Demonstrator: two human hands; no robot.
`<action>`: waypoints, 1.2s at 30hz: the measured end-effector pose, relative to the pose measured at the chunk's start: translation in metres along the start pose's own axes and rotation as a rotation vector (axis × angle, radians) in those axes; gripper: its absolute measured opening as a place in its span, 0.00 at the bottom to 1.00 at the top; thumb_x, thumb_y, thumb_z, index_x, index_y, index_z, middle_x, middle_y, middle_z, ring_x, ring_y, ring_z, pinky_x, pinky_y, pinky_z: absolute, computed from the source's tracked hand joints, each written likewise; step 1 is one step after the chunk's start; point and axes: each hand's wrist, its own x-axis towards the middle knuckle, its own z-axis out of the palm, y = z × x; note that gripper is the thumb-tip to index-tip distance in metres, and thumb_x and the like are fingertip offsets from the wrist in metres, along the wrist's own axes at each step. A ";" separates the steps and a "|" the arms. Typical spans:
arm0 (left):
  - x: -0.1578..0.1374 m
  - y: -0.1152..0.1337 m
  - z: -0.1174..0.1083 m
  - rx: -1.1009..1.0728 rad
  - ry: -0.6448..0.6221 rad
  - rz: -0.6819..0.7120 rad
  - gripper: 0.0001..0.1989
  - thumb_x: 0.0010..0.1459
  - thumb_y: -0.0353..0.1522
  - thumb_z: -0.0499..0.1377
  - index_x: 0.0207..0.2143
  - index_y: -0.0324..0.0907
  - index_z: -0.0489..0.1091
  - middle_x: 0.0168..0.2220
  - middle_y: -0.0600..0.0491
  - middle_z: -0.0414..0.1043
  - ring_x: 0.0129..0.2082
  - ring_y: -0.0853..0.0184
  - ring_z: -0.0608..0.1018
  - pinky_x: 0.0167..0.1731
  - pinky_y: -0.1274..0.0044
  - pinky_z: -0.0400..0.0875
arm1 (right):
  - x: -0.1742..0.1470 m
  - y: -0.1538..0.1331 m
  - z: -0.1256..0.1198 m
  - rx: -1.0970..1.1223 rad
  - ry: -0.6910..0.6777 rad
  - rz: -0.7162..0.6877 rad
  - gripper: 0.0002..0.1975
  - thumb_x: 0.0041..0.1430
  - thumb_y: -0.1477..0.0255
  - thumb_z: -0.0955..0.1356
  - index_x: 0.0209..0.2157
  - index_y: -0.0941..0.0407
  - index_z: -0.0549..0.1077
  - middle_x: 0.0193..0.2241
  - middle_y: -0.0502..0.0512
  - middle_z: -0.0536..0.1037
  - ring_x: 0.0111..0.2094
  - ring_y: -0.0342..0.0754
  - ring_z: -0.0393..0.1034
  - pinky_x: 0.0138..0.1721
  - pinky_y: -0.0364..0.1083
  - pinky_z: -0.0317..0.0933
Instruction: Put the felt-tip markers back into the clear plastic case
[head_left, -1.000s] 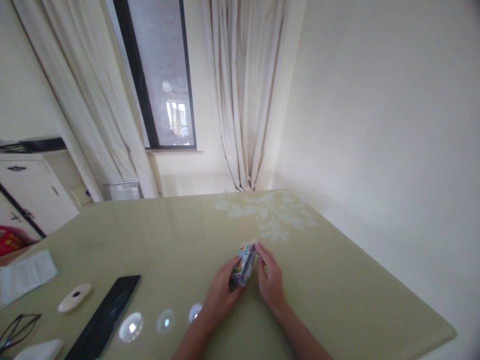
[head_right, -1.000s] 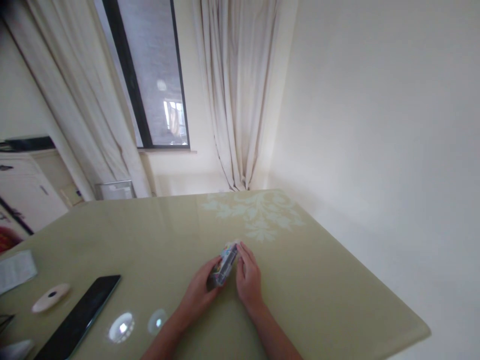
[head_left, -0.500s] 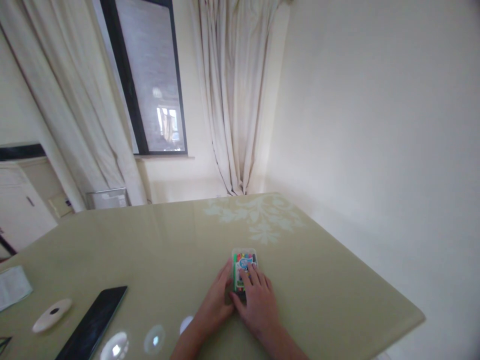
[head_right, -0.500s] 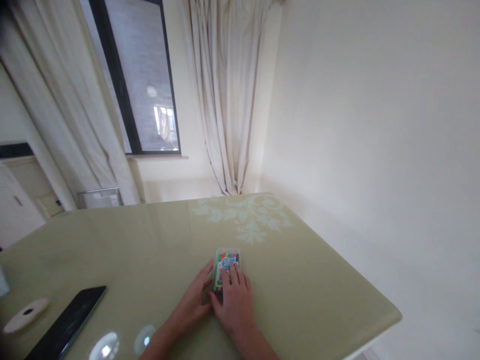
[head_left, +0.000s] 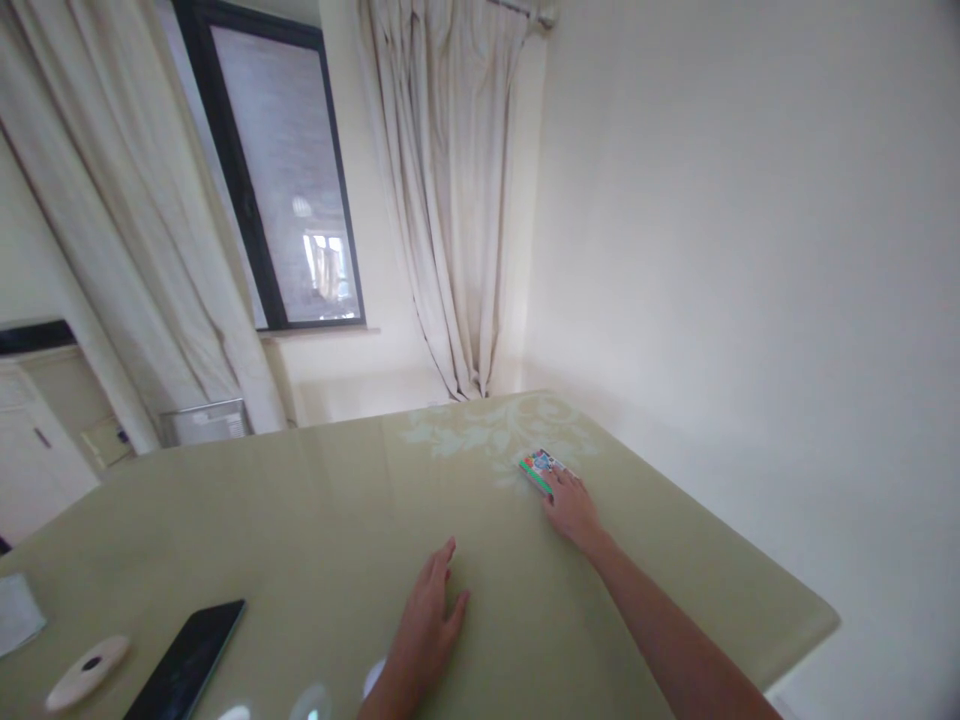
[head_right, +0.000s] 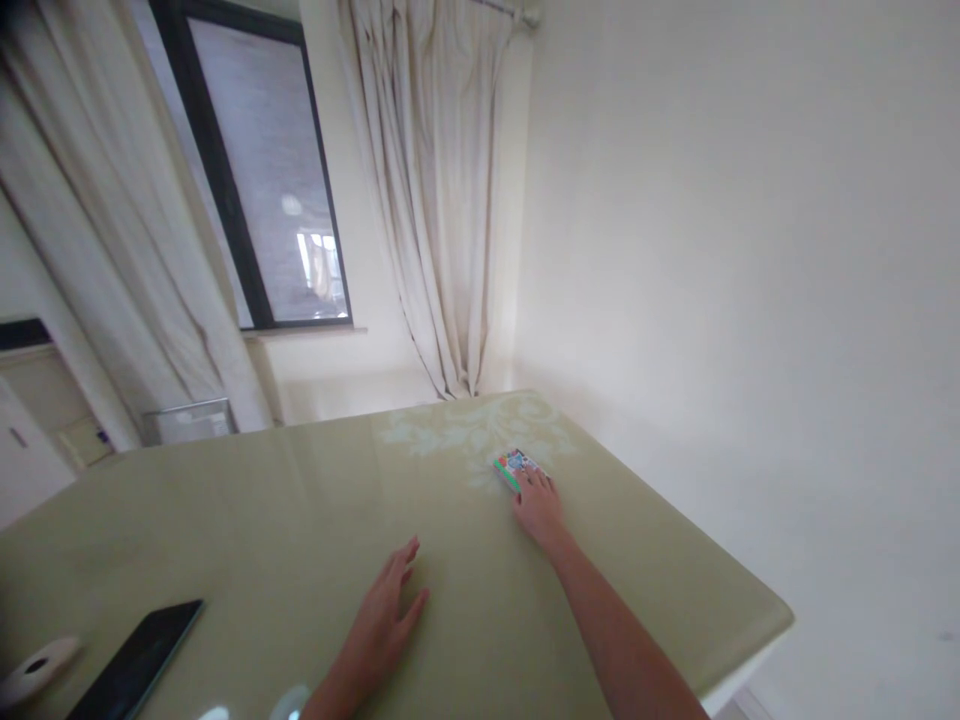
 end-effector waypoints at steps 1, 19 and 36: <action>0.000 0.001 -0.001 0.012 0.009 0.010 0.30 0.63 0.33 0.54 0.67 0.42 0.57 0.66 0.40 0.63 0.66 0.56 0.67 0.63 0.58 0.65 | -0.003 -0.004 0.005 -0.003 0.024 0.001 0.29 0.61 0.77 0.63 0.65 0.58 0.68 0.66 0.65 0.66 0.67 0.60 0.59 0.67 0.57 0.48; -0.001 0.019 -0.008 0.307 -0.036 0.000 0.18 0.66 0.36 0.48 0.22 0.44 0.57 0.19 0.60 0.51 0.19 0.71 0.56 0.25 0.76 0.47 | -0.058 -0.062 0.021 0.075 -0.029 -0.435 0.14 0.69 0.74 0.61 0.31 0.55 0.74 0.31 0.55 0.80 0.34 0.48 0.74 0.35 0.45 0.56; 0.001 0.019 -0.015 0.227 -0.081 -0.028 0.19 0.62 0.36 0.48 0.19 0.45 0.50 0.17 0.63 0.43 0.18 0.73 0.49 0.25 0.76 0.47 | 0.020 0.011 0.003 0.179 0.364 -0.039 0.20 0.68 0.58 0.62 0.49 0.58 0.74 0.47 0.67 0.77 0.50 0.59 0.70 0.51 0.52 0.60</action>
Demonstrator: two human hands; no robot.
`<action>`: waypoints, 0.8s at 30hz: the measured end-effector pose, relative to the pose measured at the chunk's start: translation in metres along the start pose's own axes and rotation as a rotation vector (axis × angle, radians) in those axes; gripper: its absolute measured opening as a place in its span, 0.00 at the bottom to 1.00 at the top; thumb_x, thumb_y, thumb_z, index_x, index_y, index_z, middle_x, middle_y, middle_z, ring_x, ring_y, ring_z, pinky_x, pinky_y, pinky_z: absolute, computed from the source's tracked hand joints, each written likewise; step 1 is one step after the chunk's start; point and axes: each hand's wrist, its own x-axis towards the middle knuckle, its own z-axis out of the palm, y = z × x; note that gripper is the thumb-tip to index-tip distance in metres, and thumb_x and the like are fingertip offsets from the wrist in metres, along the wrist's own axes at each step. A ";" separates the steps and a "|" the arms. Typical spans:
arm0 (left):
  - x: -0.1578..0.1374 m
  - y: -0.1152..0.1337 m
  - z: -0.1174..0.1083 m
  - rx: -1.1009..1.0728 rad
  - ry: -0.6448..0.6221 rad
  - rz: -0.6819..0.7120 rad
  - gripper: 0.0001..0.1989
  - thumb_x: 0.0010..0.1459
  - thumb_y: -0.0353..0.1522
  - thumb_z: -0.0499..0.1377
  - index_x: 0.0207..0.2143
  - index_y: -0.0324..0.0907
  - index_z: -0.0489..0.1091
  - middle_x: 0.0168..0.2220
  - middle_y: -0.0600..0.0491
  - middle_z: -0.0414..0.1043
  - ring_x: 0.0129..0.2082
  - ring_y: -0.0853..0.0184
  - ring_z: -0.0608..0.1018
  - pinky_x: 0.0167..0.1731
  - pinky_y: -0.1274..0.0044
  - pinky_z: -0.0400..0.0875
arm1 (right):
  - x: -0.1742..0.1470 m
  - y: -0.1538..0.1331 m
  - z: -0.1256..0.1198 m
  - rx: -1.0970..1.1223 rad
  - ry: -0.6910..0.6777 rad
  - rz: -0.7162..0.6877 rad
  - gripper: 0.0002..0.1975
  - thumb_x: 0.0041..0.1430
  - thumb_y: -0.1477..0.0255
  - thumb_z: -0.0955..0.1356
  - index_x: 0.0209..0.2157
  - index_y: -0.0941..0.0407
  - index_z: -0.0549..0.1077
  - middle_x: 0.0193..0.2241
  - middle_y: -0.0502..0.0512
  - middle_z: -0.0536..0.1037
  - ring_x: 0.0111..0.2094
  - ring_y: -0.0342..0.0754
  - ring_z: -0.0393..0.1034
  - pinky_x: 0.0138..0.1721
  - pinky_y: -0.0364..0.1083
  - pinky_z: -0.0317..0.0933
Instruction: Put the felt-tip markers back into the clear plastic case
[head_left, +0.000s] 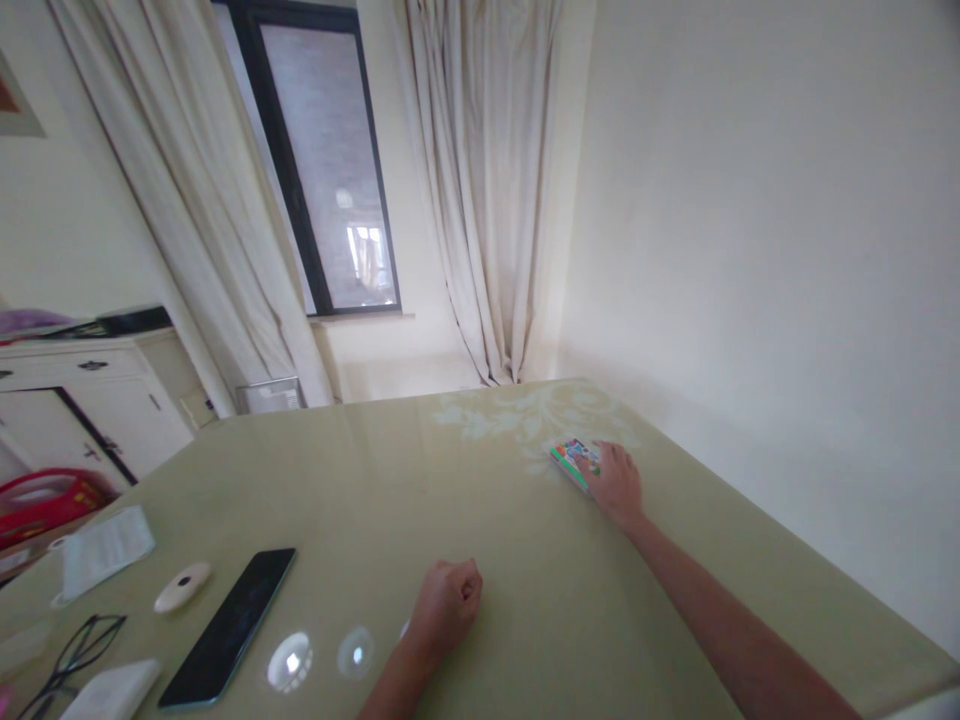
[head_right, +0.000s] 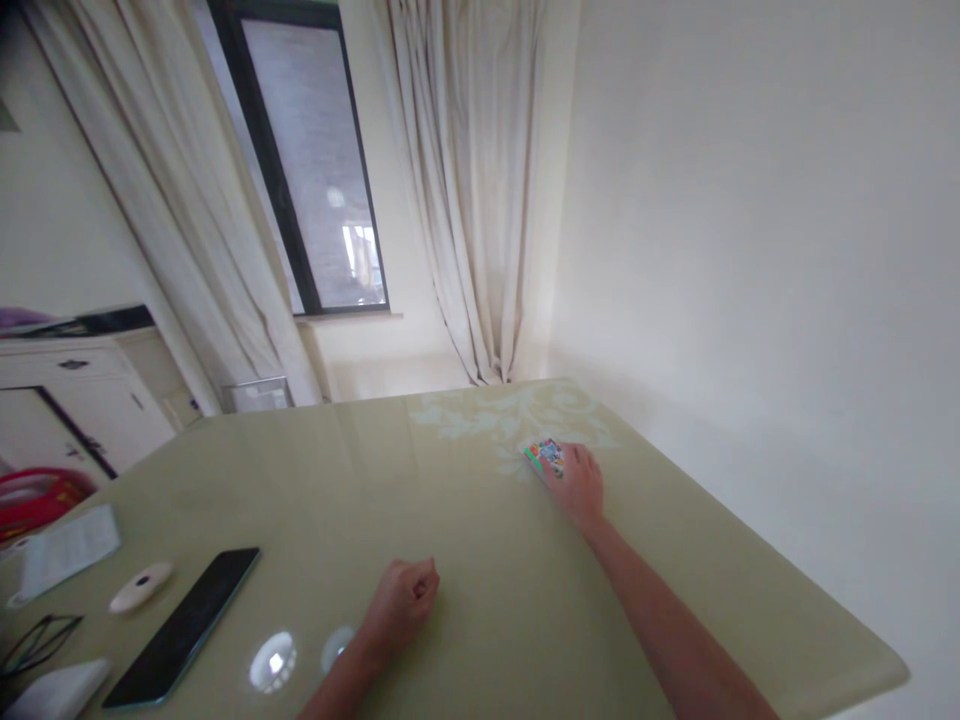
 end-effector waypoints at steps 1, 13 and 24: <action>0.000 0.001 -0.001 -0.007 -0.005 -0.002 0.18 0.62 0.36 0.48 0.19 0.45 0.50 0.17 0.63 0.43 0.18 0.73 0.49 0.25 0.76 0.48 | 0.005 0.007 0.000 -0.020 -0.033 0.083 0.23 0.67 0.57 0.63 0.53 0.59 0.73 0.51 0.69 0.75 0.53 0.61 0.68 0.51 0.53 0.60; 0.011 0.006 -0.003 -0.058 0.082 -0.071 0.18 0.63 0.38 0.50 0.21 0.45 0.55 0.20 0.60 0.53 0.21 0.71 0.60 0.25 0.77 0.53 | -0.010 -0.020 0.022 -0.031 -0.181 0.071 0.24 0.66 0.55 0.66 0.53 0.57 0.75 0.48 0.67 0.79 0.51 0.61 0.71 0.51 0.53 0.61; 0.015 0.000 0.005 0.244 0.165 -0.055 0.47 0.56 0.49 0.63 0.71 0.40 0.50 0.71 0.37 0.53 0.69 0.46 0.59 0.65 0.55 0.55 | -0.060 -0.160 0.021 0.195 -0.296 -0.037 0.23 0.59 0.51 0.71 0.43 0.57 0.76 0.43 0.66 0.79 0.47 0.61 0.72 0.47 0.53 0.64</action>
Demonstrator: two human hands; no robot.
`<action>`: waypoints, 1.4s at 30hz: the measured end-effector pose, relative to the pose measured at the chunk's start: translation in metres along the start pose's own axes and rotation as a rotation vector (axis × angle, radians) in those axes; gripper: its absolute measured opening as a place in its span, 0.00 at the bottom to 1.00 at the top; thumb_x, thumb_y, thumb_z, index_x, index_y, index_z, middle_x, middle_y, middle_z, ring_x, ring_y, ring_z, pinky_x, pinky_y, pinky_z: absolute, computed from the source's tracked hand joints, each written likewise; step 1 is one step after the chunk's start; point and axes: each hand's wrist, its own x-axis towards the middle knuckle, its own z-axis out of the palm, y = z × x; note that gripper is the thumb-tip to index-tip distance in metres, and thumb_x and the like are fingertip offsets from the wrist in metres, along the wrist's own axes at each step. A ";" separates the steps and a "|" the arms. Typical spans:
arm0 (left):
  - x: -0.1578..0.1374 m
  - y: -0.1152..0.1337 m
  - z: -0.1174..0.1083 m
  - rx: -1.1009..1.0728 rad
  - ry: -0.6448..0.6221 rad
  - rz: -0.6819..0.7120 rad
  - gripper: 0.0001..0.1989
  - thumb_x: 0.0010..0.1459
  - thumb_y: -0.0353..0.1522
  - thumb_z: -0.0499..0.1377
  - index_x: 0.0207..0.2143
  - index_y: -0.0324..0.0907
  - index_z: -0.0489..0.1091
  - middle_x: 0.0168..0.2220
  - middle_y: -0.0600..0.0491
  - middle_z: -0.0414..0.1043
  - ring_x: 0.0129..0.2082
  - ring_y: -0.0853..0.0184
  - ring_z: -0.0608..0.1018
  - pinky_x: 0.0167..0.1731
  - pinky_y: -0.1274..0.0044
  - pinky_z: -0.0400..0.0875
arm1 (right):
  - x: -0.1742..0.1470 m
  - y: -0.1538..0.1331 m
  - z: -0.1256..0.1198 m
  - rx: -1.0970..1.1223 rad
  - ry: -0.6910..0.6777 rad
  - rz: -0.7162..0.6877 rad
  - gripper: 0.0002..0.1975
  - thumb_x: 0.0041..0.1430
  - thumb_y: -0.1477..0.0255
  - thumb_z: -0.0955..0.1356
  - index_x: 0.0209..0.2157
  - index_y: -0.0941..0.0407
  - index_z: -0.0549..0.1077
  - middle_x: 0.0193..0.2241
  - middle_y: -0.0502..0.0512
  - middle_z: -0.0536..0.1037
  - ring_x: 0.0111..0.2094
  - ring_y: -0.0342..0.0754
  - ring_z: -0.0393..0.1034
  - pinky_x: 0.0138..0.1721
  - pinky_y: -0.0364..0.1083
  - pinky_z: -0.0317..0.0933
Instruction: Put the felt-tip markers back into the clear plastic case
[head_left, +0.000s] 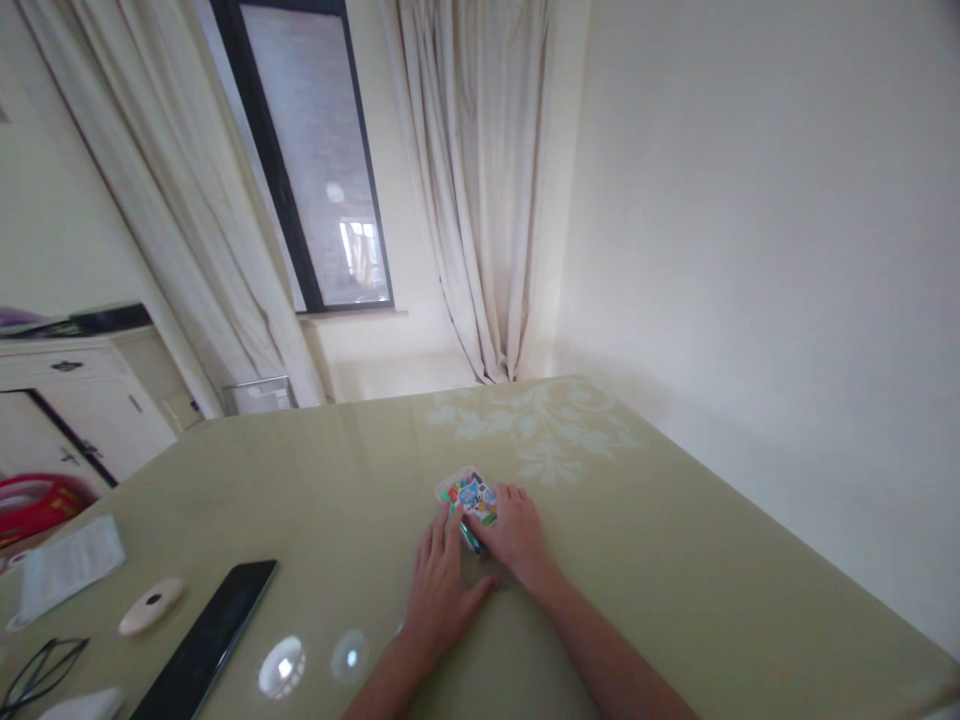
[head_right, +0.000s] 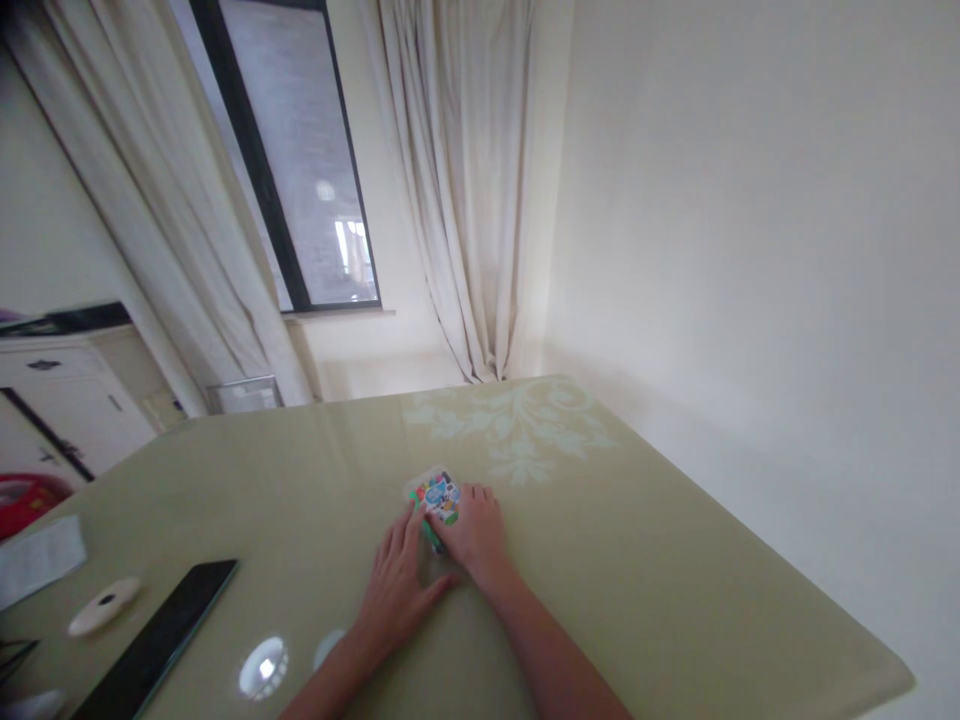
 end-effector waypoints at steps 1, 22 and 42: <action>0.001 -0.002 0.002 0.019 0.012 -0.026 0.48 0.55 0.50 0.63 0.71 0.41 0.50 0.71 0.37 0.52 0.69 0.45 0.58 0.65 0.54 0.55 | -0.005 -0.002 0.003 0.048 0.011 -0.015 0.20 0.61 0.54 0.71 0.42 0.57 0.76 0.42 0.65 0.79 0.46 0.60 0.73 0.47 0.52 0.65; 0.003 -0.023 -0.037 -0.501 0.060 0.010 0.23 0.70 0.41 0.49 0.63 0.44 0.66 0.61 0.45 0.72 0.60 0.57 0.74 0.60 0.64 0.70 | -0.021 0.005 -0.015 0.546 0.034 -0.514 0.21 0.69 0.66 0.67 0.62 0.45 0.71 0.54 0.59 0.75 0.53 0.52 0.71 0.52 0.52 0.69; 0.008 -0.031 -0.034 -0.473 -0.075 0.120 0.24 0.64 0.32 0.58 0.63 0.44 0.68 0.60 0.46 0.74 0.59 0.58 0.76 0.61 0.66 0.69 | -0.020 -0.003 -0.018 0.491 0.213 -0.697 0.14 0.71 0.70 0.66 0.54 0.48 0.77 0.45 0.54 0.84 0.42 0.50 0.76 0.44 0.51 0.70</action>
